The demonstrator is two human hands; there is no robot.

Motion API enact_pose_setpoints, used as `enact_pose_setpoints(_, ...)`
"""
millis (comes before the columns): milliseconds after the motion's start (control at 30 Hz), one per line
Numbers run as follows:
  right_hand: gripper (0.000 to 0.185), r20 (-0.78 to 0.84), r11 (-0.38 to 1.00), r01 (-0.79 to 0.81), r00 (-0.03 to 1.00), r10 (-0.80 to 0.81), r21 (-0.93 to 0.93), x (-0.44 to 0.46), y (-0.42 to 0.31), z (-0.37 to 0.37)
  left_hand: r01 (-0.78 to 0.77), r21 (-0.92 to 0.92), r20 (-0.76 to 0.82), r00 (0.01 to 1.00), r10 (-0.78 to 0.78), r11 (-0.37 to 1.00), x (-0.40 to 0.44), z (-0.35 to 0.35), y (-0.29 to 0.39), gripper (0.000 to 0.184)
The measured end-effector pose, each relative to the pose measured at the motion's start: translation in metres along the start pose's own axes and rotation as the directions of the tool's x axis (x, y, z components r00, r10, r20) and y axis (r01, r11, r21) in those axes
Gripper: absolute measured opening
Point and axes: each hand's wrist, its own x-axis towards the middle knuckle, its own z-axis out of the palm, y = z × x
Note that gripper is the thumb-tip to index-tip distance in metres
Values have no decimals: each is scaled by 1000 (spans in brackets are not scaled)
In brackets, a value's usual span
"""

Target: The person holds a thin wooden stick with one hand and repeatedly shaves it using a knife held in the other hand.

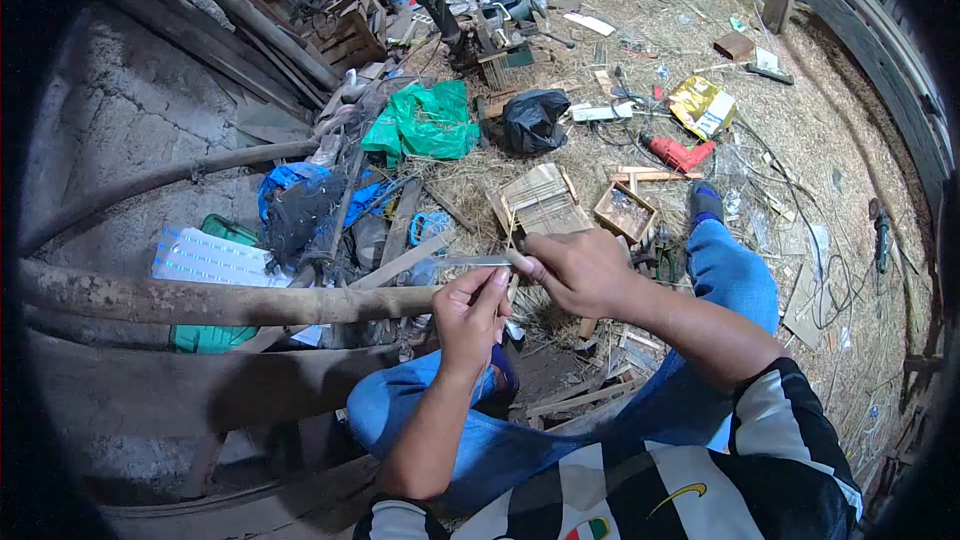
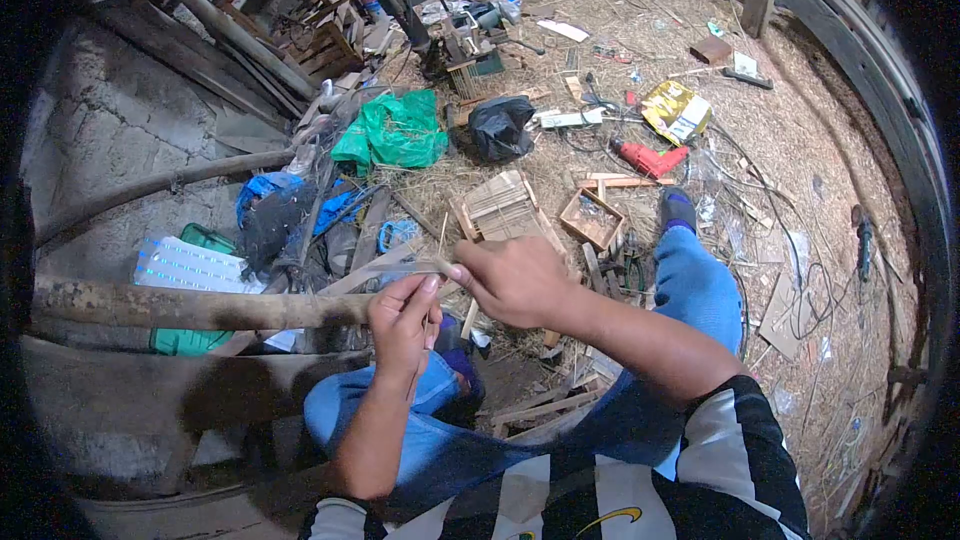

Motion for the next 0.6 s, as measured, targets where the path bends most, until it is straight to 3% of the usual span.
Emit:
enact_pose_setpoints(167, 26, 23, 998, 5, 1000, -4, -56, -1, 4, 1, -114, 138, 24, 993, 112, 984, 0, -4, -7, 17)
enact_pose_setpoints(267, 27, -65, 999, -8, 998, 5, -53, 3, 20, 3, -102, 172, -18, 994, 107, 980, -3, 0, -1, 17)
enact_pose_setpoints(333, 29, -86, 969, -195, 979, 184, -152, 12, 45, -2, -136, 179, -15, 990, 141, 974, -4, -1, -5, 18)
enact_pose_setpoints(367, 31, -85, 969, -211, 976, 202, -128, 14, 51, -6, -173, 184, -13, 984, 178, 968, -3, -1, -6, 18)
enact_pose_setpoints(533, 30, -104, 988, -153, 983, 149, -29, 2, 18, -6, -103, 249, -23, 993, 112, 963, -1, -5, -1, 17)
enact_pose_setpoints(600, 28, -52, 1000, 4, 999, -4, -12, -3, 8, 1, -120, 239, -5, 992, 125, 964, -1, -4, -3, 17)
